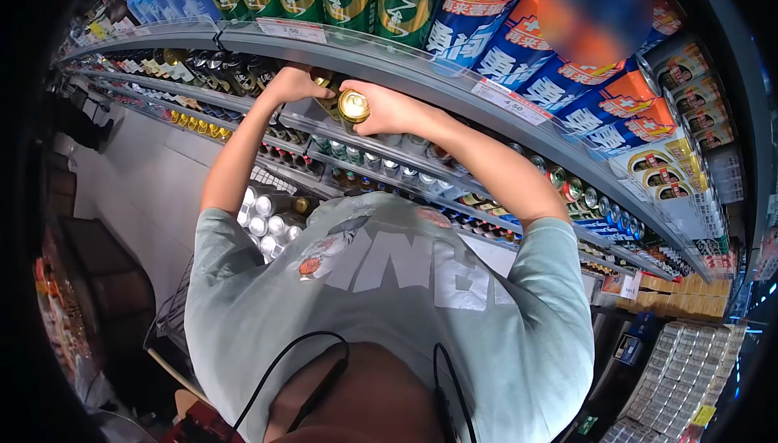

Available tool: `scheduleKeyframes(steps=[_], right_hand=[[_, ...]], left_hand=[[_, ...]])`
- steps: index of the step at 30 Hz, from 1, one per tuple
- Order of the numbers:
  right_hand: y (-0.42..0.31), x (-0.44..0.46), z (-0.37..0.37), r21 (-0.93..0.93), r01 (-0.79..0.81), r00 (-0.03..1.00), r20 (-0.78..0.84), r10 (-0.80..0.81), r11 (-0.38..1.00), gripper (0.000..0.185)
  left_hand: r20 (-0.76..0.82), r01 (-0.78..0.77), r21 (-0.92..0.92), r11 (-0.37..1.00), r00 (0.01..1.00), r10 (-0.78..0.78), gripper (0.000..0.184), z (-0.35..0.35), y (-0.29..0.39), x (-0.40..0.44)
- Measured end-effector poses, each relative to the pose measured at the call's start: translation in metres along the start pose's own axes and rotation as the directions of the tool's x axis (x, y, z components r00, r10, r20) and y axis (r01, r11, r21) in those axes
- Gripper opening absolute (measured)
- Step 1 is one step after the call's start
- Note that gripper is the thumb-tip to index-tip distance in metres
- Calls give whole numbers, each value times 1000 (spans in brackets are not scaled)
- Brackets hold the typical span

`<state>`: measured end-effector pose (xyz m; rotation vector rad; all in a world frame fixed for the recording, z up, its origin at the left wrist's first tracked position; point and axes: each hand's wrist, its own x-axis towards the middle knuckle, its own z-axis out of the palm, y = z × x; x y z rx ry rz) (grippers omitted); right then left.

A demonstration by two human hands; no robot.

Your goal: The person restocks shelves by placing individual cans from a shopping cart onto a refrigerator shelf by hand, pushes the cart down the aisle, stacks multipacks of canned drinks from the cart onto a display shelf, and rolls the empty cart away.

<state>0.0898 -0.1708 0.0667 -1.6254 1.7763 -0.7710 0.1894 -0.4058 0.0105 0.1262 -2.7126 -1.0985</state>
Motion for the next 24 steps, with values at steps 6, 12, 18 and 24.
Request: scheduleKeyframes(steps=[6, 12, 18, 24], right_hand=[[62, 34, 9, -243, 50, 995, -69, -69, 969, 74], [87, 52, 12, -371, 56, 995, -57, -83, 927, 66], [95, 56, 12, -456, 59, 993, -62, -98, 888, 57], [98, 55, 4, -541, 53, 998, 8, -57, 839, 55]], left_hand=[[47, -55, -28, 998, 997, 56, 62, 27, -35, 16], [18, -5, 132, 991, 1000, 3, 64, 38, -37, 13], [-16, 37, -515, 856, 998, -53, 51, 65, -56, 6], [-93, 61, -790, 610, 972, -217, 28, 101, -70, 3]])
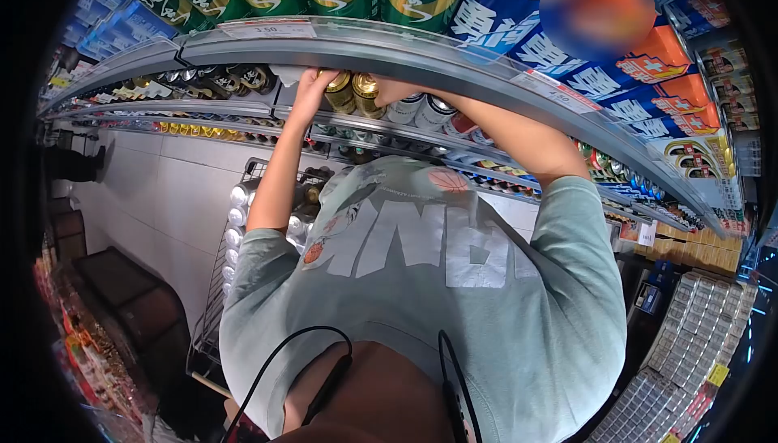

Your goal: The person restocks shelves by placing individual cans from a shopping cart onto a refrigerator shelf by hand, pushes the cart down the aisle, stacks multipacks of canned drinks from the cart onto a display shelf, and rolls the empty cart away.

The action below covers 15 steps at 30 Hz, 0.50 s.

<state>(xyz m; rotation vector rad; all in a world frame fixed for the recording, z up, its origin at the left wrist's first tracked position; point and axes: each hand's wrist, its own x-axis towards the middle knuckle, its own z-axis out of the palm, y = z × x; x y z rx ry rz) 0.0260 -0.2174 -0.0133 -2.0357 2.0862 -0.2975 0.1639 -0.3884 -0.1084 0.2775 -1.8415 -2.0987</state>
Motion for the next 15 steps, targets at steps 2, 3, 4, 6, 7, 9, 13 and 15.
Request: scheduleKeyframes(steps=[2, 3, 4, 6, 7, 9, 13, 15], right_hand=[[5, -3, 2, -20, 93, 994, -47, -94, 995, 57], [3, -4, 1, -14, 88, 995, -42, -88, 996, 57], [0, -5, 1, -30, 55, 998, -29, -56, 998, 61], [-2, -4, 9, -44, 82, 992, -92, -86, 996, 73], [-2, -1, 15, -37, 81, 993, -89, -84, 996, 73], [-4, 5, 26, 327, 93, 974, -227, -17, 941, 76], [-8, 8, 15, 223, -187, 982, 70, 176, 957, 76], [-11, 6, 12, 98, -89, 995, -42, 93, 991, 67]], left_hand=[[-71, -42, -36, 998, 997, 39, 26, 11, -2, 0], [-149, -96, -67, 993, 985, 85, 24, 17, -2, -1], [-198, -127, -47, 991, 973, 115, 25, 22, 0, -2], [-237, -136, -45, 990, 964, 122, 26, 28, 0, -3], [-276, -153, -37, 988, 951, 137, 27, 28, 0, -4], [-298, -134, -5, 991, 946, 126, 30, 26, -4, -3], [-315, -146, 13, 989, 938, 143, 31, 22, -14, 1], [-330, -126, -28, 992, 938, 110, 32, 20, -15, 2]])
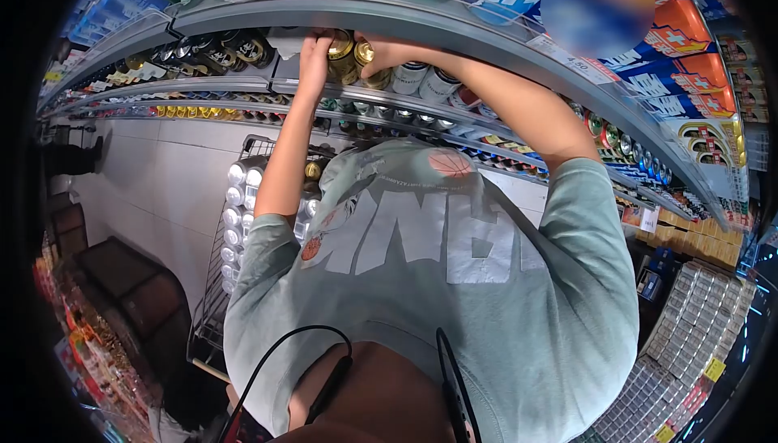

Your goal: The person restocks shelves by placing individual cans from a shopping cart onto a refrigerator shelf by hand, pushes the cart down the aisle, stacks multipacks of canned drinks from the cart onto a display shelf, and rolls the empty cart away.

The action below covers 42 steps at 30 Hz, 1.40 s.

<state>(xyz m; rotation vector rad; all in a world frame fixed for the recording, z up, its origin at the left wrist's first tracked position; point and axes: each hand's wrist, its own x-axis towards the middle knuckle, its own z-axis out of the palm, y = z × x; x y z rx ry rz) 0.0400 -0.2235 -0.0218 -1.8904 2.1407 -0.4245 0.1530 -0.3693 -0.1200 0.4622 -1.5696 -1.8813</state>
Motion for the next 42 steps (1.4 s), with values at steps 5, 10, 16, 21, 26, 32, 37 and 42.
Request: scheduleKeyframes(steps=[5, 10, 16, 21, 26, 32, 37, 42], right_hand=[[7, 0, 6, 60, 14, 1000, -15, -13, 998, 76], [-4, -2, -1, 62, 43, 999, 11, -44, 997, 86], [-36, -33, -5, 197, 3, 995, -97, 16, 980, 85], [-85, -84, -36, 174, -181, 973, -109, 202, 968, 74], [-104, -167, 3, 475, 31, 840, -489, 234, 879, 42], [-118, -318, 117, 961, 132, 553, -275, 786, 243, 26], [-179, -441, 215, 900, 417, 270, 7, 963, -123, 18], [-227, -491, 312, 758, 556, 249, 239, 939, -341, 15]], left_hand=[[-5, -8, 73, 997, 1000, 9, 33, 1, 9, -3], [-38, -37, 150, 988, 998, 43, 34, 1, 9, -2], [31, -58, 205, 977, 998, 53, 33, -3, 7, 3], [47, -72, 336, 939, 997, 60, 40, -8, 16, 2], [-166, -54, 144, 988, 983, 78, 39, -40, 40, -31], [-349, 64, 215, 975, 937, 16, 19, -151, -4, -161], [-441, 300, 635, 712, 897, 16, 32, -248, -16, -338], [-313, 314, 946, -75, 949, 35, 54, -331, 2, -483]])
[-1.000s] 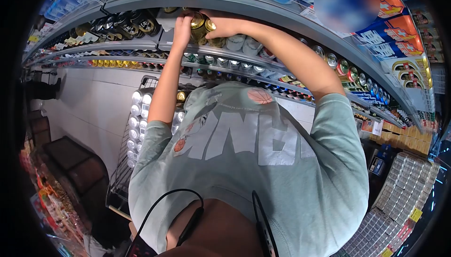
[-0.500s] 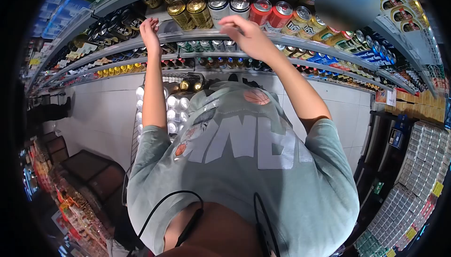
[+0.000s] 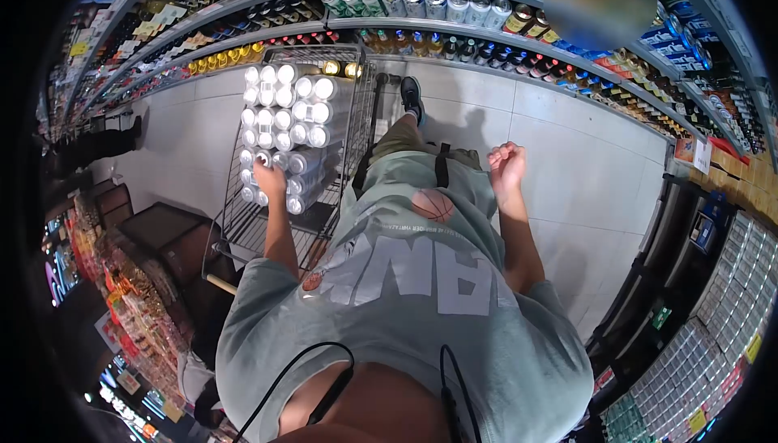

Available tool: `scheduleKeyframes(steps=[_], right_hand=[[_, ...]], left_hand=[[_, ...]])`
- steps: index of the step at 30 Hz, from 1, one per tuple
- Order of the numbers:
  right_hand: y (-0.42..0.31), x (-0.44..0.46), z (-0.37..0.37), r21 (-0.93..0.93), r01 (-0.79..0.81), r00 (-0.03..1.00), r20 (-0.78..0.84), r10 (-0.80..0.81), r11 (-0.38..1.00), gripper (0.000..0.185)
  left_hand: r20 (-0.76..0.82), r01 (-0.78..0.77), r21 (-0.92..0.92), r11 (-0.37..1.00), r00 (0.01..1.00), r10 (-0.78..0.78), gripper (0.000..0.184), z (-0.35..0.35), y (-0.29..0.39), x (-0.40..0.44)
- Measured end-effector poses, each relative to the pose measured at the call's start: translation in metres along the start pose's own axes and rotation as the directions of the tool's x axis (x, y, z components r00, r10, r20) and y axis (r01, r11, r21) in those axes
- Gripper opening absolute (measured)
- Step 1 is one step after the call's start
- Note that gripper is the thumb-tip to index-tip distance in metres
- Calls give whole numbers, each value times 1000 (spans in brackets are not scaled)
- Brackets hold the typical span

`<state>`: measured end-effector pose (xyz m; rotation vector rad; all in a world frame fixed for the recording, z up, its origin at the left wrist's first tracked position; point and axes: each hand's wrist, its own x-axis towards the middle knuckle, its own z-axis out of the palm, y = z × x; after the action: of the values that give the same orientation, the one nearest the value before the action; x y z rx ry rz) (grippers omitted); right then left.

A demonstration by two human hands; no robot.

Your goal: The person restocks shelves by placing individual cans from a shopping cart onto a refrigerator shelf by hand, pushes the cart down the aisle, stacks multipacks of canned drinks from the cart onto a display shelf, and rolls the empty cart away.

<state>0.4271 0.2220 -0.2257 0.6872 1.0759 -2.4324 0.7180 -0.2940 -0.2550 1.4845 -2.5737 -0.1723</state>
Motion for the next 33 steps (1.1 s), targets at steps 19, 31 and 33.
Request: scheduleKeyframes(steps=[19, 31, 33], right_hand=[[89, -44, 83, -485, -178, 928, 207, 310, 856, 18], [107, -46, 78, -686, -88, 934, 196, 300, 723, 16], [115, -42, 84, -694, -93, 921, 214, 327, 714, 16]], left_hand=[[449, 231, 510, 829, 750, -486, 67, -99, -138, -148], [569, 179, 524, 833, 654, -498, 75, -111, -148, -123], [576, 185, 513, 838, 650, -496, 76, -111, -156, -118]])
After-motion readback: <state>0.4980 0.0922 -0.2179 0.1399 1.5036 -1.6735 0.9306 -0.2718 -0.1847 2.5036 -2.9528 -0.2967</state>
